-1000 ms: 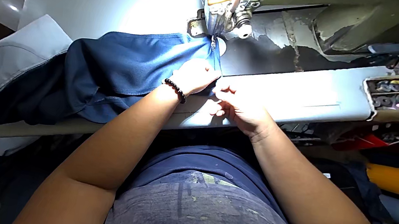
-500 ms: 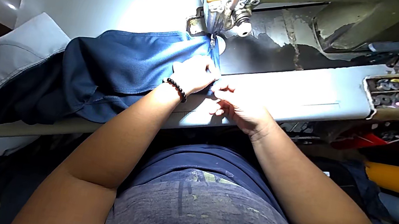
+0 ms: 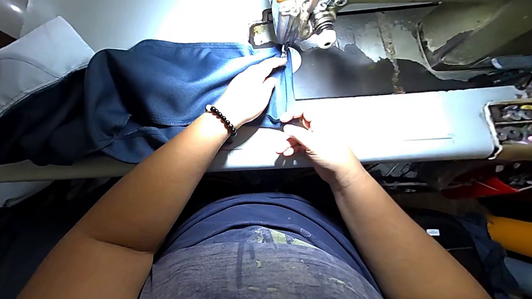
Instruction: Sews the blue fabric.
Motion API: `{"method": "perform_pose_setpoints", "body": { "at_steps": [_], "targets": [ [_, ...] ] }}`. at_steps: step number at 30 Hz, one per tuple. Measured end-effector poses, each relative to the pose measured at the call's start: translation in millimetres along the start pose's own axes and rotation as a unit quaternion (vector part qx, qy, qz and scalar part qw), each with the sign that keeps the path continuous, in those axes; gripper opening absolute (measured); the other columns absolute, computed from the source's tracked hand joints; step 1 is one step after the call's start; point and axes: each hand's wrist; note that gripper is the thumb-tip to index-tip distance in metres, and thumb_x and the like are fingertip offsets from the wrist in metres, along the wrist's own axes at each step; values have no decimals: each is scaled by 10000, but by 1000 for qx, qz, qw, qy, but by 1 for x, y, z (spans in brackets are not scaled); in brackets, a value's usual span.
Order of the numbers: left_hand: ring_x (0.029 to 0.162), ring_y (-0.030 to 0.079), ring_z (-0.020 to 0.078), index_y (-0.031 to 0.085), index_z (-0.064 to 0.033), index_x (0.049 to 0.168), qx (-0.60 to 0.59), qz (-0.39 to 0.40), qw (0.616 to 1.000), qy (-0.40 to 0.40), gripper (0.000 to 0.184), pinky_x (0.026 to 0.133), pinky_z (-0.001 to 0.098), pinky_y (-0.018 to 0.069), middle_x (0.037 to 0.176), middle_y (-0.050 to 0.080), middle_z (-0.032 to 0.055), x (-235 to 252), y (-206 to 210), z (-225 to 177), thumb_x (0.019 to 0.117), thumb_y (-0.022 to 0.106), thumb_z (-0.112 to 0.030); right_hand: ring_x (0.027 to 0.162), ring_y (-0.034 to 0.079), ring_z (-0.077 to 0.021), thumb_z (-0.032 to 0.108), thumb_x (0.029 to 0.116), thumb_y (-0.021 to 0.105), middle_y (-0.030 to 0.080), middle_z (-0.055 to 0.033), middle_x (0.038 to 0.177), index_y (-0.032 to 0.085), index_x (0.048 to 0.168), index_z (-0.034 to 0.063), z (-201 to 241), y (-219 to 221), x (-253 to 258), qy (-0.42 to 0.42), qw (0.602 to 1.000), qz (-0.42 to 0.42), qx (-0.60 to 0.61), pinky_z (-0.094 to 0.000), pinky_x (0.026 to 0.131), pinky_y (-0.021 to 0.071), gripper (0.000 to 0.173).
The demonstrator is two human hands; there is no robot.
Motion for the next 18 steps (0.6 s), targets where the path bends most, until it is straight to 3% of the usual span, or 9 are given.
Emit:
{"method": "perform_pose_setpoints", "body": {
  "at_steps": [1,2,5,8,11,13,16,17,18],
  "targets": [
    [1288,593,267,496,-136,1528,23,3,1000,16,450,1104,444,443,1448,581,157,-1,-1,0,1087,404,-142,594,669,-92,-55,1006,504,665,-57,792,571,1140,13,0,0,0,0,1000,0,0,-225,569,590,165],
    [1270,589,311,485,-162,1541,56,10,998,28,465,1080,480,457,1393,591,186,-2,0,-1,1080,427,-150,592,672,-91,-52,1011,503,671,-59,783,576,1134,11,1,0,0,7,1000,-2,5,-223,567,589,157],
    [1037,658,342,446,-254,1573,146,26,987,55,484,870,508,537,1219,619,209,-10,3,-2,1091,437,-219,570,667,-93,-5,1050,482,669,-58,753,588,1146,3,6,-2,2,53,998,-7,15,-220,545,582,143],
    [894,615,319,502,-278,1542,163,8,983,87,462,787,527,451,1103,597,192,-15,15,6,1092,401,-297,551,667,-99,35,1066,480,670,-55,722,589,1168,6,10,-1,5,83,996,-15,14,-223,531,578,151],
    [1008,575,349,513,-278,1535,170,-9,981,92,467,814,540,413,1066,582,177,-19,25,10,1084,394,-311,548,667,-99,56,1073,479,677,-59,742,592,1204,5,12,-1,5,101,995,-18,19,-227,538,584,180],
    [1146,531,398,476,-316,1555,191,10,979,63,487,849,564,402,1156,584,202,-21,26,5,1079,379,-340,556,675,-109,44,1072,469,690,-72,769,588,1237,1,10,-1,4,91,996,-15,16,-242,551,596,208],
    [1186,497,401,425,-373,1574,220,36,974,31,519,869,575,376,1204,569,192,-20,24,-2,1061,385,-311,545,632,-74,-31,978,524,703,-62,842,636,1260,-10,-2,4,1,-58,984,-46,-159,-223,521,559,305],
    [1179,502,402,428,-370,1573,223,33,974,32,535,867,581,374,1207,572,193,-20,24,-2,1046,398,-286,641,650,-62,-16,937,559,723,-55,970,675,1239,17,-7,4,0,-138,950,-65,-272,-223,596,566,325],
    [1176,505,405,429,-365,1574,222,31,974,31,541,874,589,375,1216,573,199,-21,25,-3,1040,408,-277,808,684,-117,-3,925,575,734,-94,1080,701,1231,27,-11,2,0,-210,902,-82,-368,-281,734,570,332]
  ]
}}
Point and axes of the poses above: each hand's wrist, its own x-axis towards the middle knuckle, its own y-axis out of the palm, z = x × y
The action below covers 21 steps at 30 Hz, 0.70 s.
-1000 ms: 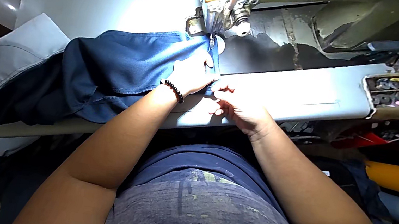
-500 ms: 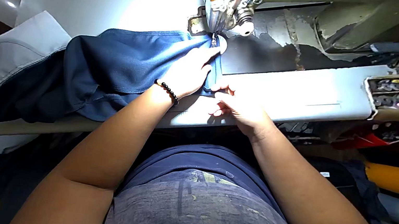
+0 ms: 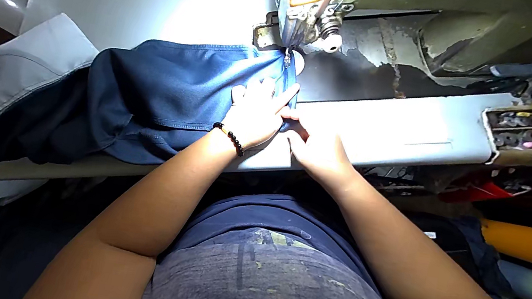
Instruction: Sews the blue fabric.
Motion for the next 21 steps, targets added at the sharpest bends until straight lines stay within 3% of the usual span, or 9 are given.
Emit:
{"method": "perform_pose_setpoints", "body": {
  "at_steps": [1,3,6,9,12,14,18,21],
  "targets": [
    [1175,507,404,433,-360,1573,1,-5,1000,2,533,874,590,382,1210,572,197,0,1,0,1045,405,-284,962,702,-211,-5,928,578,724,-146,1125,713,1227,20,-6,0,0,-66,995,-21,-76,-355,854,569,329],
    [1167,511,401,438,-358,1570,5,-13,1000,4,510,860,574,379,1200,576,198,0,3,1,1063,392,-325,1007,690,-317,-11,919,589,711,-190,1083,732,1179,12,-17,-2,6,-150,975,-47,-159,-423,875,562,298],
    [1184,502,409,420,-366,1578,0,-4,1000,-3,522,864,594,387,1212,571,198,1,2,0,1059,382,-327,942,676,-321,28,926,622,689,-176,1012,761,1156,43,-26,-8,11,-195,961,-27,-191,-418,803,562,270],
    [1184,498,402,428,-313,1583,-19,-17,1000,15,503,889,591,371,1206,566,196,-2,3,2,1082,380,-325,1073,637,-339,87,961,628,694,-177,1121,782,1052,49,-33,-8,12,-220,957,-33,-188,-440,927,520,183],
    [1142,547,368,627,-175,1433,-74,-153,983,72,436,931,576,378,1154,624,169,-14,14,8,1056,419,-250,1238,637,-328,82,987,594,730,-149,1208,774,1058,33,-42,-6,11,-249,954,-46,-160,-479,1064,479,199],
    [1161,587,336,711,-124,1255,-83,-225,964,113,374,1006,561,375,1148,669,152,-26,14,7,1016,466,-274,1243,643,-322,76,994,585,741,-151,1192,774,1086,23,-44,-7,10,-254,956,-54,-138,-459,1092,469,217],
    [1146,627,340,695,-78,1093,10,-245,946,211,451,967,566,384,1159,689,170,-29,5,6,897,618,-477,1212,663,-323,61,990,585,748,-168,1161,777,1082,12,-42,-9,10,-253,959,-72,-104,-431,1093,475,218],
    [1132,642,336,688,-72,1012,76,-227,939,248,479,953,552,413,1123,690,175,-8,-4,4,873,680,-530,1186,673,-323,36,963,580,742,-186,1156,767,1058,-8,-41,-11,11,-248,962,-72,-91,-431,1074,485,215]
  ]
}}
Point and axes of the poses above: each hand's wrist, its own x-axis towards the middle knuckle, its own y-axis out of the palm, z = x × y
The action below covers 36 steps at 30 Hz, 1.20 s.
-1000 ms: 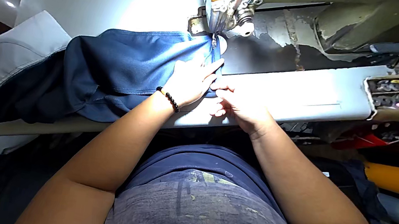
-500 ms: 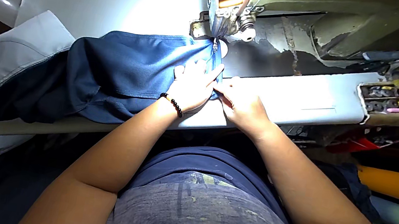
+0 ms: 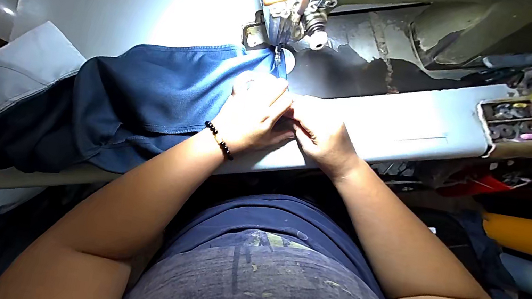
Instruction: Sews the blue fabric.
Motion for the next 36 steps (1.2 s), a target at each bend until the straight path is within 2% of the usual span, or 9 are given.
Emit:
{"method": "perform_pose_setpoints", "body": {
  "at_steps": [3,6,11,15,17,19,21,27,36],
  "targets": [
    [1081,638,356,658,-44,980,11,26,999,35,359,943,550,413,1012,662,166,18,6,10,860,741,-372,1139,685,-319,40,957,605,740,-206,1109,773,998,-15,-1,-1,0,11,1000,-10,23,-416,1040,503,182],
    [1010,647,361,642,-18,929,0,24,998,65,153,926,535,426,935,642,174,22,15,14,923,646,-171,1098,690,-302,38,956,603,743,-191,1046,768,963,-12,-2,-1,2,8,999,-8,34,-407,1015,508,173],
    [1002,638,377,673,-35,927,-46,56,997,-18,49,907,576,403,910,639,165,20,17,5,900,636,-51,1152,674,-306,39,962,602,737,-201,1092,765,965,-14,-3,-2,3,11,998,-9,53,-420,1057,484,172],
    [989,649,371,708,-35,974,-92,28,994,-45,110,906,539,455,957,680,170,8,22,3,868,680,-40,1195,658,-296,58,976,594,734,-185,1143,766,989,-2,-4,-2,3,17,999,13,47,-418,1071,477,182],
    [1151,652,357,710,-35,1011,-143,46,985,-85,172,1014,519,476,1100,717,170,-4,19,0,850,656,-11,1196,661,-301,73,982,581,730,-179,1161,763,1014,6,-7,-2,2,26,998,53,33,-425,1064,493,196],
    [1325,567,342,711,-23,1133,-202,78,969,-116,300,1142,493,391,1271,680,178,-16,16,1,867,573,-48,1163,677,-313,95,982,572,728,-186,1164,763,1051,10,-8,-6,4,25,995,93,12,-433,1029,515,221],
    [1394,508,338,704,-15,1216,-233,82,962,-115,373,1186,482,341,1355,643,180,-24,16,3,900,525,-100,1126,687,-314,122,985,564,735,-168,1142,767,1069,31,-10,-10,9,15,992,122,-6,-474,983,522,238],
    [1388,503,343,712,-8,1174,-251,86,959,-103,354,1161,509,352,1351,637,182,-22,18,11,904,516,-126,1119,680,-326,138,986,557,730,-147,1118,759,1065,59,-11,-13,17,12,986,163,-36,-544,923,507,231],
    [1322,547,368,702,-1,1188,-207,74,972,-83,333,1094,524,418,1325,631,212,7,33,59,943,537,-155,1220,648,-335,93,1017,524,707,-164,1255,738,1136,14,-42,1,55,56,983,172,-40,-584,1001,460,258]
  ]
}}
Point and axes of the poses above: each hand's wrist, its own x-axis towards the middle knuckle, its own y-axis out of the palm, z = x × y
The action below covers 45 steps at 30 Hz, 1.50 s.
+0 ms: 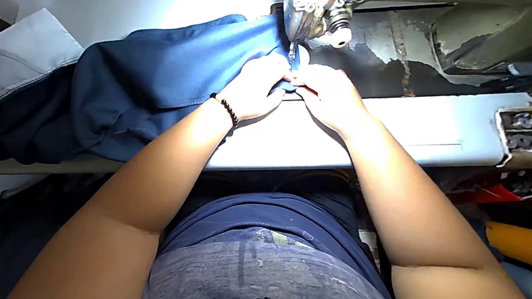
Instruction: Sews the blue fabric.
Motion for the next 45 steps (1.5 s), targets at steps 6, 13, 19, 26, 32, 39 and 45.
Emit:
{"method": "perform_pose_setpoints", "body": {
  "at_steps": [6,13,19,26,32,39,45],
  "targets": [
    [1313,503,396,710,-57,1197,25,-2,999,-43,322,1054,571,396,1313,603,193,2,-2,-3,967,537,-204,1306,580,-347,130,997,568,647,-169,1363,741,1163,41,-1,4,1,30,999,-22,14,-550,1081,421,256],
    [1204,629,307,673,-12,1296,21,-44,992,-119,339,1094,394,440,1206,689,195,7,-22,-26,1056,460,-119,891,644,-89,175,1023,592,665,-103,1084,524,1381,25,25,-12,16,254,928,-35,271,-270,822,533,394],
    [1215,550,395,716,-32,1223,98,55,991,-70,353,1001,535,450,1243,622,201,10,-37,-30,933,516,-44,770,690,-200,380,1096,428,650,-95,1115,426,1468,201,66,-1,6,343,643,-64,682,-351,670,607,412],
    [1414,454,378,632,-53,1380,148,78,986,-13,477,1041,593,382,1471,561,159,-13,-14,-30,924,505,-101,682,628,-14,-78,944,470,673,-35,993,602,1204,14,63,1,-31,206,922,-63,323,-163,611,537,305],
    [1384,488,362,652,-32,1302,135,100,986,-22,748,1092,608,327,1414,583,190,-2,-16,-27,896,538,-651,1114,607,-355,14,930,575,682,-194,1169,773,1006,22,21,10,-16,7,996,-84,34,-432,984,468,213],
    [1204,613,365,725,-17,1061,154,7,988,8,206,1032,576,376,1157,696,182,-2,-2,-28,905,594,-46,1091,686,-305,11,943,614,743,-187,1053,775,992,-11,17,15,-25,-61,982,-175,34,-368,1022,507,170],
    [1389,503,326,662,-39,1332,56,20,998,-31,466,1113,575,341,1425,607,144,-24,-2,-23,936,474,-196,1055,695,-320,31,947,604,742,-173,1026,768,977,0,16,3,-23,-39,997,-64,11,-405,972,529,169]
  ]
}}
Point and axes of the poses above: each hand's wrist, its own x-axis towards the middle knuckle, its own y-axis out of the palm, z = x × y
